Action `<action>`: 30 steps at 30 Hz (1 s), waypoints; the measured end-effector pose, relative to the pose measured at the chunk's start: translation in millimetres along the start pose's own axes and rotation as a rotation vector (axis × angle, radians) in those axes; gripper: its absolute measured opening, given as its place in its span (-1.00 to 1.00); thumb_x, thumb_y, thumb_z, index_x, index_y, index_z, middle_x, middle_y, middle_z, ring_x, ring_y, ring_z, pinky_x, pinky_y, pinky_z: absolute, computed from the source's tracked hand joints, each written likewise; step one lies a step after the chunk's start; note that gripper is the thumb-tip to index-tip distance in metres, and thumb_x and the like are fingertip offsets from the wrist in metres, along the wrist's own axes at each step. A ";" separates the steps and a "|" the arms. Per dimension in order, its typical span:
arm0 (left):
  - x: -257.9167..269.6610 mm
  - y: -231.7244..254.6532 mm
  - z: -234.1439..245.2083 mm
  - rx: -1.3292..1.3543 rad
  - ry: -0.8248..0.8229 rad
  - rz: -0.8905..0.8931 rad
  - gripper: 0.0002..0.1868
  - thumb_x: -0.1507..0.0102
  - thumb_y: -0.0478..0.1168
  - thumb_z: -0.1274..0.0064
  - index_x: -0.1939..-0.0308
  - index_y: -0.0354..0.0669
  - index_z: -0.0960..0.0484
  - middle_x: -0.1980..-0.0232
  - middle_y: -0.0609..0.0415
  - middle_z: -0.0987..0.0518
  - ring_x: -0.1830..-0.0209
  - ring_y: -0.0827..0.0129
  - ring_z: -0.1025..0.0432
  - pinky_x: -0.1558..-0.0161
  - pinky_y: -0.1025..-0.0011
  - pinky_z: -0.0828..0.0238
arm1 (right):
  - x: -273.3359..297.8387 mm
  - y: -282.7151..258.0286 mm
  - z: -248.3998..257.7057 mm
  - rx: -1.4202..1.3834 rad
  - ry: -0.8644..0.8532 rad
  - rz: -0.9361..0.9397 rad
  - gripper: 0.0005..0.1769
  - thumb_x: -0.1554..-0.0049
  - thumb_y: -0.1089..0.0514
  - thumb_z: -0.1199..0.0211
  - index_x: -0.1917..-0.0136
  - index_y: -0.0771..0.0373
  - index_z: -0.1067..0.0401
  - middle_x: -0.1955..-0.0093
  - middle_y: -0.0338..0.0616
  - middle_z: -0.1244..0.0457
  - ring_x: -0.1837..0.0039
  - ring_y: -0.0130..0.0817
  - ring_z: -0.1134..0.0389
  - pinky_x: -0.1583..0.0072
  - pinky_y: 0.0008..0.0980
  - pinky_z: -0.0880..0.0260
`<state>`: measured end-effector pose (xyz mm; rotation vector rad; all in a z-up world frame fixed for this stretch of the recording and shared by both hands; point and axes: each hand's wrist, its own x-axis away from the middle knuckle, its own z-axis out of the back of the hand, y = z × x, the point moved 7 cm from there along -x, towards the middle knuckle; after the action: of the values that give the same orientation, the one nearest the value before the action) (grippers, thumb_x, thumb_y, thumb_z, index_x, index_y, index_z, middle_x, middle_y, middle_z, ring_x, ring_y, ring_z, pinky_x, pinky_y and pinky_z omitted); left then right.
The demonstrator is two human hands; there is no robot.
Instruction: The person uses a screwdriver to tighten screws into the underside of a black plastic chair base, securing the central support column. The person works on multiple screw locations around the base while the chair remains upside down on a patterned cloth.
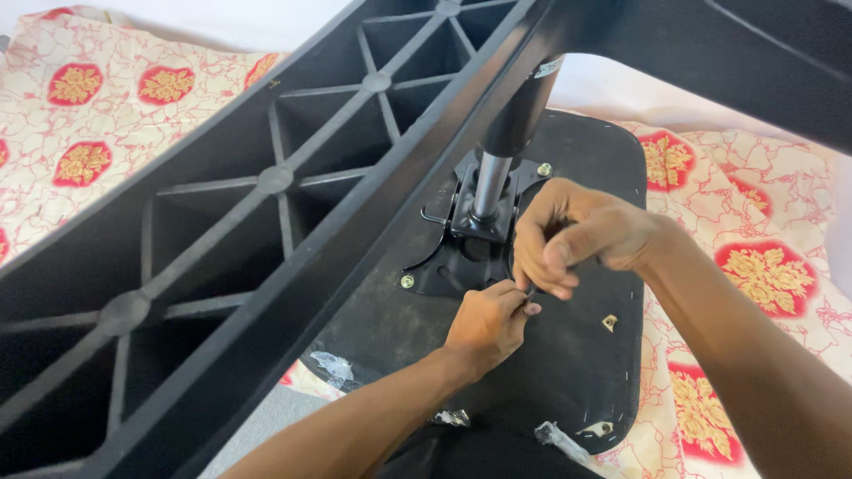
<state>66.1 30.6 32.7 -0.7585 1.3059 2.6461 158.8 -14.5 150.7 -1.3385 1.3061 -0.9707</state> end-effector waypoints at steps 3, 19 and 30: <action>0.0 -1.2 1.3 0.037 0.000 0.010 -0.86 -0.28 -0.28 -0.16 0.35 -0.26 -0.64 0.33 0.01 -0.57 0.41 0.04 -0.52 0.37 0.19 -0.44 | 1.4 10.9 -2.4 -0.023 -0.026 -0.058 -0.54 -0.13 0.00 -0.37 0.46 0.28 -0.38 0.53 -0.15 -0.19 0.40 -0.35 -0.24 0.09 -0.24 -0.39; -11.2 -9.0 -2.9 0.069 -0.009 0.097 -0.82 -0.26 -0.25 -0.22 0.36 -0.30 -0.65 0.35 -0.02 -0.57 0.43 0.05 -0.52 0.38 0.21 -0.43 | 8.5 18.9 25.3 -0.153 0.473 0.123 -0.53 -0.21 0.27 -0.10 0.54 0.33 -0.23 0.61 -0.11 -0.04 0.56 -0.41 0.00 0.43 -0.36 -0.02; -9.0 -6.9 -1.1 0.068 -0.029 0.110 -0.80 -0.27 -0.24 -0.22 0.37 -0.31 -0.64 0.36 -0.01 -0.57 0.45 0.08 -0.53 0.39 0.25 -0.44 | 17.2 19.2 21.6 -0.156 0.668 0.168 -0.54 -0.19 0.27 -0.07 0.54 0.35 -0.22 0.61 -0.11 -0.03 0.56 -0.41 -0.01 0.44 -0.36 0.00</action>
<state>76.4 35.3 31.4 -0.6557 1.4621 2.6686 177.7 -27.7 126.2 -1.0214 1.9942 -1.2733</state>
